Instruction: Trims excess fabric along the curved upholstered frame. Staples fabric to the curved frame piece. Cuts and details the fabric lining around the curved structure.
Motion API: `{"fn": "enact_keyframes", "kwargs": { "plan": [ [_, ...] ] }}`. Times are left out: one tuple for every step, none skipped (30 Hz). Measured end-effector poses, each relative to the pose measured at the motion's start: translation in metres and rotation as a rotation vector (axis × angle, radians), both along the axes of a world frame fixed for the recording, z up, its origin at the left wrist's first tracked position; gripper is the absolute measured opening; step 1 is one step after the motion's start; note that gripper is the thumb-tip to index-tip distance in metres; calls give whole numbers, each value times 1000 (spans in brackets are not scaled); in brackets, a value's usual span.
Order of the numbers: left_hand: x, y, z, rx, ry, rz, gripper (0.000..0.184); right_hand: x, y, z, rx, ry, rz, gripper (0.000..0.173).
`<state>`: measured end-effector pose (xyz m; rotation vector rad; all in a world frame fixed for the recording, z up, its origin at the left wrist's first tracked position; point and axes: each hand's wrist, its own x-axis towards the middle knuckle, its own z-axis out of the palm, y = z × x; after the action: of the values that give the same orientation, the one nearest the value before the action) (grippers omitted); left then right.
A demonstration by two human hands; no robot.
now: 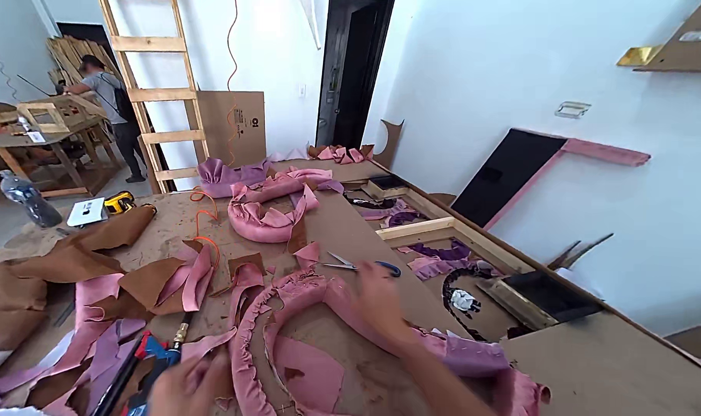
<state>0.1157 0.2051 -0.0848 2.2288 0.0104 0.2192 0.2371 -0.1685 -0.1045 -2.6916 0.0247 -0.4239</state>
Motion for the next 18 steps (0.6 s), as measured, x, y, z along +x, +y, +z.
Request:
{"fn": "enact_keyframes", "kwargs": {
  "plan": [
    [36, -28, 4, 81, 102, -31, 38, 11, -37, -10, -13, 27, -67, 58],
    [70, -57, 8, 146, 254, -52, 38, 16, -63, -23, -31, 61, -95, 61],
    [100, -82, 8, 215, 387, -54, 40, 17, -81, -35, -64, 92, -88, 60],
    [124, -104, 4, 290, 452, -38, 43, 16, -89, -43, -106, 109, -62, 57],
    [142, -121, 1, 337, 478, -12, 46, 13, -93, -47, -141, 97, -41, 53],
    [154, -135, 1, 370, 487, 15, 49, 11, -95, -45, -169, 87, -35, 48],
    [162, -146, 1, 393, 486, 40, 50, 9, -96, -41, -189, 95, -42, 44],
    [167, -154, 1, 405, 491, 66, 48, 7, -97, -35, -203, 131, -56, 42],
    [171, -159, -2, 408, 490, 88, 44, 7, -98, -26, -209, 196, -63, 40],
    [172, -160, -6, 405, 472, 99, 40, 10, -98, -14, -219, 292, -62, 37],
    [172, -159, -11, 393, 433, 87, 36, 15, -98, -2, -240, 389, -50, 34],
    [170, -154, -18, 370, 361, 40, 31, 20, -99, 7, -258, 453, -26, 31],
    [166, -146, -28, 341, 257, -39, 28, 24, -99, 14, -277, 486, 7, 27],
    [162, -134, -39, 299, 136, -133, 25, 27, -101, 18, -296, 489, 38, 25],
    [160, -122, -51, 250, 28, -207, 20, 30, -106, 20, -311, 477, 59, 24],
    [159, -113, -59, 205, -45, -244, 17, 33, -112, 18, -306, 459, 67, 24],
    [157, -108, -62, 171, -83, -247, 16, 36, -119, 15, -276, 445, 68, 23],
    [156, -108, -61, 156, -90, -224, 16, 39, -125, 14, -239, 431, 78, 21]
  ]
}}
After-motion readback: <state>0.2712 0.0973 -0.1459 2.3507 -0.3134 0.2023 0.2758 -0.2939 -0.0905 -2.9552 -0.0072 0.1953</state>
